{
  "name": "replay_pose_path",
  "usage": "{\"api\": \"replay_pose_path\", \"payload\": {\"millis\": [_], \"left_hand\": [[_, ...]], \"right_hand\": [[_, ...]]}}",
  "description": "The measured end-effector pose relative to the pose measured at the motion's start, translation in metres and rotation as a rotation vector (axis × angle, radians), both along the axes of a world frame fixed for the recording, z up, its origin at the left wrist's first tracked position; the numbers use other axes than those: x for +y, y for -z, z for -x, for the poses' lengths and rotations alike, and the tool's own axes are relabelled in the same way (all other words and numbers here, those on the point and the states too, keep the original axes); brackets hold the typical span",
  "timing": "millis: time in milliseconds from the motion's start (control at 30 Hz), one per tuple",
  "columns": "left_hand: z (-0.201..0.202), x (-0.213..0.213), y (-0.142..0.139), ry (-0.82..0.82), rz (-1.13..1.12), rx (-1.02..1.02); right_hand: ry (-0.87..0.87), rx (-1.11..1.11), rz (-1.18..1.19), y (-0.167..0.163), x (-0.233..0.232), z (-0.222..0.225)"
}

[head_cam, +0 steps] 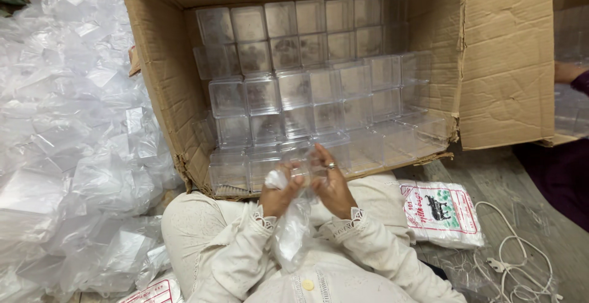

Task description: The person sits on the floor and wraps small clear plastic boxes in thin plastic bags one at a time, then places each bagged box into a large cardboard box in front of them. They occasionally reach into the box to reposition the bagged boxes.

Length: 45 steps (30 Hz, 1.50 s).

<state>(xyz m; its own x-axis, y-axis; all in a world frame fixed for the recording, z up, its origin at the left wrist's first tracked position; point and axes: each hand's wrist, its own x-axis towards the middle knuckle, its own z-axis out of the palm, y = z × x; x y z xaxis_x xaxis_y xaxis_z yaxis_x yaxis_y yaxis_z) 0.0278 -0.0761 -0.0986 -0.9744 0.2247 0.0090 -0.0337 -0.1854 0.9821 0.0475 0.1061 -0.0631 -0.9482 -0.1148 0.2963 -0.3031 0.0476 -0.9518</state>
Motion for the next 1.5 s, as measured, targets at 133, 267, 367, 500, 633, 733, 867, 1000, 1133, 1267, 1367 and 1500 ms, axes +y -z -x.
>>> {"api": "replay_pose_path", "payload": {"millis": [133, 267, 367, 500, 633, 733, 867, 1000, 1133, 1267, 1367, 1500], "left_hand": [[0.007, -0.021, -0.001, 0.021, -0.128, 0.154], [-0.005, -0.038, -0.027, -0.051, -0.005, 0.186], [-0.019, -0.042, -0.052, 0.055, 0.059, 0.329], [-0.034, -0.044, -0.070, 0.155, 0.018, 0.346], [-0.041, -0.046, -0.068, 0.131, 0.074, 0.324], [-0.041, -0.050, -0.063, 0.152, 0.042, 0.310], [-0.042, -0.054, -0.059, 0.160, 0.049, 0.288], [-0.046, -0.059, -0.058, 0.115, 0.105, 0.301], [-0.046, -0.063, -0.056, 0.161, 0.063, 0.278], [-0.051, -0.059, -0.047, 0.181, 0.061, 0.239], [-0.055, -0.054, -0.037, 0.168, -0.006, 0.320], [-0.049, -0.061, -0.028, 0.195, -0.197, 0.101]], "right_hand": [[-0.145, -0.097, -0.007, -0.019, -0.008, -0.012], [-0.163, 0.020, -0.016, -0.041, -0.012, -0.021], [-0.222, 0.054, -0.061, -0.054, -0.013, -0.032], [-0.194, 0.068, -0.109, -0.065, -0.012, -0.047], [-0.192, 0.148, -0.175, -0.065, -0.013, -0.050], [-0.308, 0.085, 0.024, -0.061, -0.017, -0.047], [-0.331, 0.025, 0.105, -0.057, -0.021, -0.047], [-0.235, 0.071, -0.116, -0.054, -0.024, -0.049], [-0.322, 0.013, -0.025, -0.050, -0.024, -0.046], [-0.306, -0.026, -0.001, -0.045, -0.023, -0.046], [-0.267, 0.054, -0.144, -0.044, -0.026, -0.053], [-0.193, 0.165, -0.394, -0.048, -0.027, -0.063]]}}
